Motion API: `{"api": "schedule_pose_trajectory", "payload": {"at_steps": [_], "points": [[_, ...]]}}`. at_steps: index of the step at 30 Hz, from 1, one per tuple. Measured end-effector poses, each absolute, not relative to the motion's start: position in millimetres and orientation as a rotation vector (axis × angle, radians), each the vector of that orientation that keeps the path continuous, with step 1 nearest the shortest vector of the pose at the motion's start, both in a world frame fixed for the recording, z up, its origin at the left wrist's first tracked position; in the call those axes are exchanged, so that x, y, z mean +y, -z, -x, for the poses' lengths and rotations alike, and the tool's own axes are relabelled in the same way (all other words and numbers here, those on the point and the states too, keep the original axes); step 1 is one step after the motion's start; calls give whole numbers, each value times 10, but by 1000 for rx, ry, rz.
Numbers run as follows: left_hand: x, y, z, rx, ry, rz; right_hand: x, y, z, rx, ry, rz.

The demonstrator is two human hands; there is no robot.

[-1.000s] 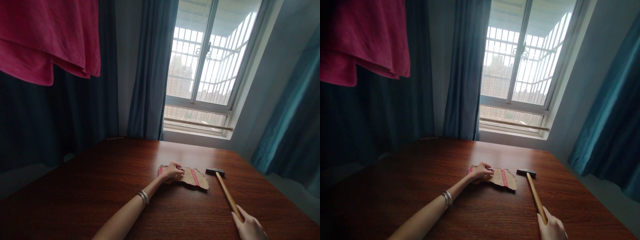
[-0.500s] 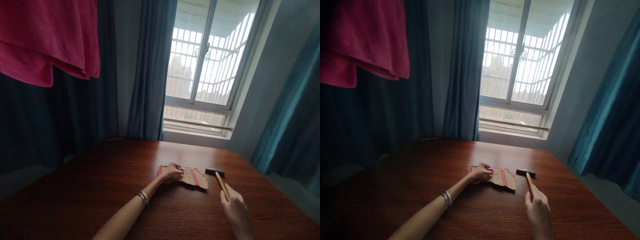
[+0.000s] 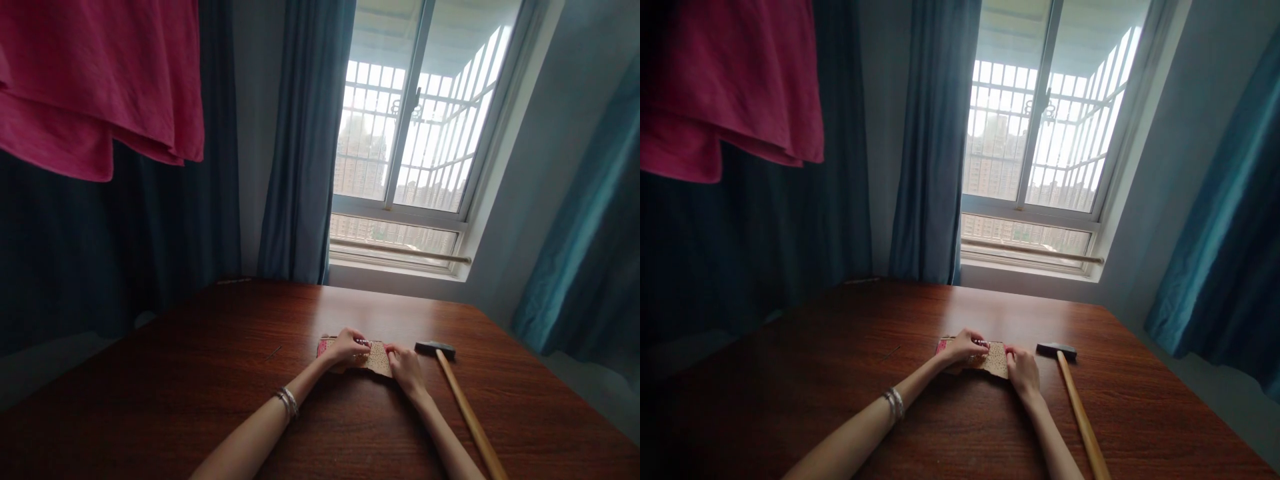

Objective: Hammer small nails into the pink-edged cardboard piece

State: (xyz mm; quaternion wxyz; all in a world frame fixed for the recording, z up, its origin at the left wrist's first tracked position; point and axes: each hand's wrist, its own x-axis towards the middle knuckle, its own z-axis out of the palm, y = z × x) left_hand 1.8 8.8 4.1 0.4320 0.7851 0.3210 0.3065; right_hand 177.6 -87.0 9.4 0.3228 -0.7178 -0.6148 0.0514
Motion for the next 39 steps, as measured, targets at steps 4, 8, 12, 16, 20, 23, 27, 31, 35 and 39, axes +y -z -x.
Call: {"api": "schedule_pose_trajectory", "payload": {"at_steps": [4,8,12,16,20,23,27,31,35,39], "points": [[63,-66,-13,815,-748,-1964,-891,-18,-1776,-1636,-106,1764],[65,-65,-4,794,-723,-1964,-919,-43,-1760,-1631,-114,1772],[114,-135,41,761,-636,-1923,-930,-45,-1764,-1639,-100,1752],[214,-366,192,821,-660,-1917,-928,-23,-1770,-1650,-94,1712],[305,-611,507,946,-764,-1952,-931,-27,-1754,-1643,-101,1743],[320,-698,851,1118,-626,-2023,-930,-34,-1746,-1639,-88,1767],[230,-716,1359,1632,-371,-2294,-915,-16,-1754,-1640,-79,1788],[57,-667,1706,1926,-40,-2474,-894,35,-1771,-1645,-65,1790],[-79,-599,1818,1914,56,-2529,-883,67,-1783,-1656,-44,1780],[-154,-582,1832,1898,47,-2531,-888,66,-1786,-1661,-37,1784]]}}
